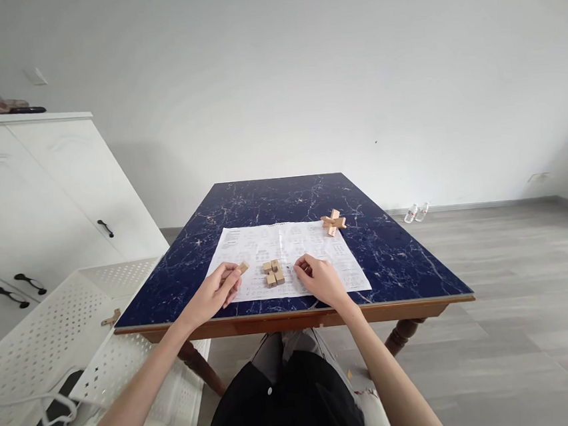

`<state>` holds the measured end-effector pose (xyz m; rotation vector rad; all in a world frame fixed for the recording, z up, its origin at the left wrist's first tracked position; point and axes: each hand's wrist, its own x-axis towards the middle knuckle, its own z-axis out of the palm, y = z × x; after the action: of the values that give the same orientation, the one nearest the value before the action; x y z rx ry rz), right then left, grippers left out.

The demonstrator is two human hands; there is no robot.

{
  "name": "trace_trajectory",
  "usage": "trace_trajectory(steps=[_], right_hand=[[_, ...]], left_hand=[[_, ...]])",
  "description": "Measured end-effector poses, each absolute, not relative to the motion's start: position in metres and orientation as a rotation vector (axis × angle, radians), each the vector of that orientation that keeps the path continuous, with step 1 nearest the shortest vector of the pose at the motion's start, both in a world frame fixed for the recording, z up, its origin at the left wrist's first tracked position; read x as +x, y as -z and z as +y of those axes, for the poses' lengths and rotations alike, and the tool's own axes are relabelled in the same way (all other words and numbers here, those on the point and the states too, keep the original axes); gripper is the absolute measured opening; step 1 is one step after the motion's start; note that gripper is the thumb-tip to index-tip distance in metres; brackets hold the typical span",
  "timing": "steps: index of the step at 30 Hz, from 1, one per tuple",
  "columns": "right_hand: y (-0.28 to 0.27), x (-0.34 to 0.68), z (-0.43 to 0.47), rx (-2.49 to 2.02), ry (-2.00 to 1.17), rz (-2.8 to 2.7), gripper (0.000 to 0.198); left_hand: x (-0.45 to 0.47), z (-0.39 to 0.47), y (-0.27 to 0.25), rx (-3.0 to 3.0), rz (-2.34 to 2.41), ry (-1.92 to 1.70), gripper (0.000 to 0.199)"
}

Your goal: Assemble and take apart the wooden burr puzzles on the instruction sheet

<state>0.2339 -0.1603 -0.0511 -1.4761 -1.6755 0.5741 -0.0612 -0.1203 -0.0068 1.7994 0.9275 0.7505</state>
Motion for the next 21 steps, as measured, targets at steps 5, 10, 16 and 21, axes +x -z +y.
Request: trace_trajectory(steps=[5, 10, 16, 21], right_hand=[[0.051, 0.232, -0.161, -1.493, -0.556, -1.680, 0.027], [0.048, 0.229, -0.162, -1.495, -0.528, -1.717, 0.026], [0.040, 0.215, -0.169, -1.400, -0.526, -1.869, 0.032], [0.043, 0.207, -0.170, -1.397, -0.446, -1.963, 0.030]], left_hand=[[-0.051, -0.119, 0.004, 1.493, 0.804, -0.768, 0.043], [-0.047, -0.121, 0.005, 1.301, 0.729, -0.759, 0.024], [-0.049, -0.122, 0.016, 1.234, 0.715, -0.822, 0.026], [-0.049, -0.121, 0.023, 1.251, 0.720, -0.845, 0.034]])
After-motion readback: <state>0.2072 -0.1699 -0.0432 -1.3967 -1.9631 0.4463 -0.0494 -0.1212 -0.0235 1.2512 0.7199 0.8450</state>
